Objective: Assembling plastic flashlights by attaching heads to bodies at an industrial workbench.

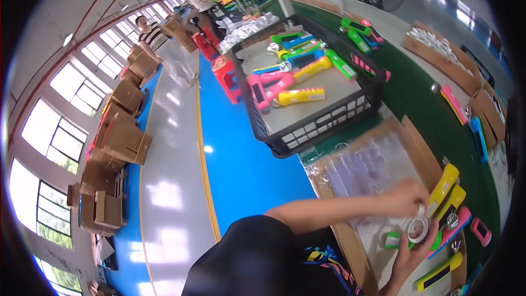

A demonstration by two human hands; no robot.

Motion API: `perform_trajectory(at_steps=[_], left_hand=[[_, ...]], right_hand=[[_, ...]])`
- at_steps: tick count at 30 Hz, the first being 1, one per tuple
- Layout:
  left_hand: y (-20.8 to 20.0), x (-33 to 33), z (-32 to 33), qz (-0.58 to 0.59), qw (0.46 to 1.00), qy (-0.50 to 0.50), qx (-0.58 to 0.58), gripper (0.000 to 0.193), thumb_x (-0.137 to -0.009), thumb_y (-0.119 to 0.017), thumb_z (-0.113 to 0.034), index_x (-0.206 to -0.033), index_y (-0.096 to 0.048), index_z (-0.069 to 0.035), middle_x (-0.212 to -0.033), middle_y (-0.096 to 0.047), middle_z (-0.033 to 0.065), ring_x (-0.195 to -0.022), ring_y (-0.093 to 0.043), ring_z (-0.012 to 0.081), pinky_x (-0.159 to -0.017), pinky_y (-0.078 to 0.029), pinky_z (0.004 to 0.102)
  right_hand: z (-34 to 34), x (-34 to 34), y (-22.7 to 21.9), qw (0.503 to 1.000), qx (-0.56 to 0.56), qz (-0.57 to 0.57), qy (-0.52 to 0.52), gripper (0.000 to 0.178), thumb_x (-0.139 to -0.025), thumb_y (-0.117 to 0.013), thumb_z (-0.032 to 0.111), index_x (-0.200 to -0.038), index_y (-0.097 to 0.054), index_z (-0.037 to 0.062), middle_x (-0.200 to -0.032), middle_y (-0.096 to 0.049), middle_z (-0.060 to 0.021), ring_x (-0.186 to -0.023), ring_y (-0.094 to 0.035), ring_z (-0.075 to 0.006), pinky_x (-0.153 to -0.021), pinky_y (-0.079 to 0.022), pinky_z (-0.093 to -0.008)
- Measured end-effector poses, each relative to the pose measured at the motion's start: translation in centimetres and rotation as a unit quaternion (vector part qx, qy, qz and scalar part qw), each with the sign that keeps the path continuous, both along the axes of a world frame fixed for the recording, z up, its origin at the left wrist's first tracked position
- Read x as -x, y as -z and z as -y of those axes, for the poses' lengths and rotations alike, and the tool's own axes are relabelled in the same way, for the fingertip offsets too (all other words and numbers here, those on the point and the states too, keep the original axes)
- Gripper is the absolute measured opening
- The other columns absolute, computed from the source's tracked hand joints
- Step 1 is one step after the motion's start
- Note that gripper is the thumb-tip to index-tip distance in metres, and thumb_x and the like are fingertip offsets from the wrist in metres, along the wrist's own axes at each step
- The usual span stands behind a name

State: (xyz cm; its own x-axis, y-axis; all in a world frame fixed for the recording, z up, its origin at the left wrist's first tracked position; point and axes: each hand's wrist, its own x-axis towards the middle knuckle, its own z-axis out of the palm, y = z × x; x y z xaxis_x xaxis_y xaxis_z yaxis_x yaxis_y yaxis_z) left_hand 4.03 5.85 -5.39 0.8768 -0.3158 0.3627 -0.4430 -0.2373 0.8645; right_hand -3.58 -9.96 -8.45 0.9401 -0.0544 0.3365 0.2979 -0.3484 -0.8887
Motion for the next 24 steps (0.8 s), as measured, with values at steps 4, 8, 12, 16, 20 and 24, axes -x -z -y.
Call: perform_trajectory(at_steps=[4,8,12,16,20,24], left_hand=[[-0.8,2.5,0.0,-0.094,0.995,-0.008,-0.025,0.02,-0.064,-0.06,-0.001,-0.084,-0.06,0.001,-0.075,-0.061,0.0163,-0.076,-0.06,0.0337,-0.069,-0.045,0.041],[-2.8,4.0,-2.9,0.014,0.996,-0.046,-0.07,0.03,-0.069,-0.061,-0.003,-0.097,-0.05,-0.003,-0.072,-0.053,0.0127,-0.069,-0.056,0.0322,-0.062,-0.043,0.0415],[-5.5,5.9,-10.2,-0.002,0.993,-0.084,-0.083,0.018,-0.074,-0.061,-0.01,-0.088,-0.053,-0.003,-0.076,-0.057,0.0125,-0.073,-0.057,0.0329,-0.063,-0.044,0.0425],[-5.1,7.5,-14.3,-0.018,0.986,-0.111,-0.122,0.015,-0.076,-0.059,-0.01,-0.089,-0.055,-0.003,-0.079,-0.059,0.0126,-0.073,-0.058,0.0319,-0.065,-0.045,0.0416],[-6.2,4.6,-12.9,0.004,0.988,-0.024,-0.153,0.016,-0.081,-0.061,-0.012,-0.094,-0.058,-0.003,-0.082,-0.06,0.0115,-0.074,-0.059,0.027,-0.065,-0.047,0.0358],[-5.1,-5.4,-9.8,0.054,0.962,0.024,-0.267,0.025,-0.072,-0.06,-0.007,-0.097,-0.059,-0.002,-0.085,-0.061,0.0132,-0.075,-0.061,0.0281,-0.065,-0.049,0.0374]], right_hand=[[1.4,-0.1,1.7,0.997,-0.029,-0.034,-0.055,0.069,-0.074,-0.061,-0.007,-0.136,-0.031,0.0001,-0.128,-0.043,-0.0124,-0.11,-0.046,-0.0191,-0.095,-0.037,-0.0295],[0.5,-0.4,0.8,0.981,-0.129,-0.051,-0.137,0.066,-0.07,-0.061,-0.008,-0.13,-0.037,0.0012,-0.129,-0.043,-0.0115,-0.107,-0.047,-0.0174,-0.092,-0.039,-0.028],[-0.3,0.4,-2.0,0.986,-0.07,-0.09,-0.124,0.054,-0.071,-0.068,-0.01,-0.12,-0.049,0.0017,-0.112,-0.051,-0.0092,-0.093,-0.053,-0.0185,-0.083,-0.046,-0.0274],[-0.2,0.9,-2.0,0.977,-0.138,-0.113,-0.12,0.055,-0.072,-0.068,-0.009,-0.122,-0.048,0.0003,-0.112,-0.053,-0.0099,-0.093,-0.054,-0.0181,-0.082,-0.047,-0.0274],[1.8,1.7,-1.2,0.987,-0.11,-0.087,-0.079,0.057,-0.072,-0.067,-0.01,-0.125,-0.046,0.0006,-0.117,-0.052,-0.0112,-0.094,-0.055,-0.0178,-0.082,-0.048,-0.0276],[3.8,1.7,-0.1,0.989,-0.133,-0.062,-0.023,0.062,-0.064,-0.056,-0.009,-0.123,-0.042,0.0023,-0.131,-0.039,-0.0115,-0.103,-0.047,-0.0149,-0.088,-0.04,-0.0262]])
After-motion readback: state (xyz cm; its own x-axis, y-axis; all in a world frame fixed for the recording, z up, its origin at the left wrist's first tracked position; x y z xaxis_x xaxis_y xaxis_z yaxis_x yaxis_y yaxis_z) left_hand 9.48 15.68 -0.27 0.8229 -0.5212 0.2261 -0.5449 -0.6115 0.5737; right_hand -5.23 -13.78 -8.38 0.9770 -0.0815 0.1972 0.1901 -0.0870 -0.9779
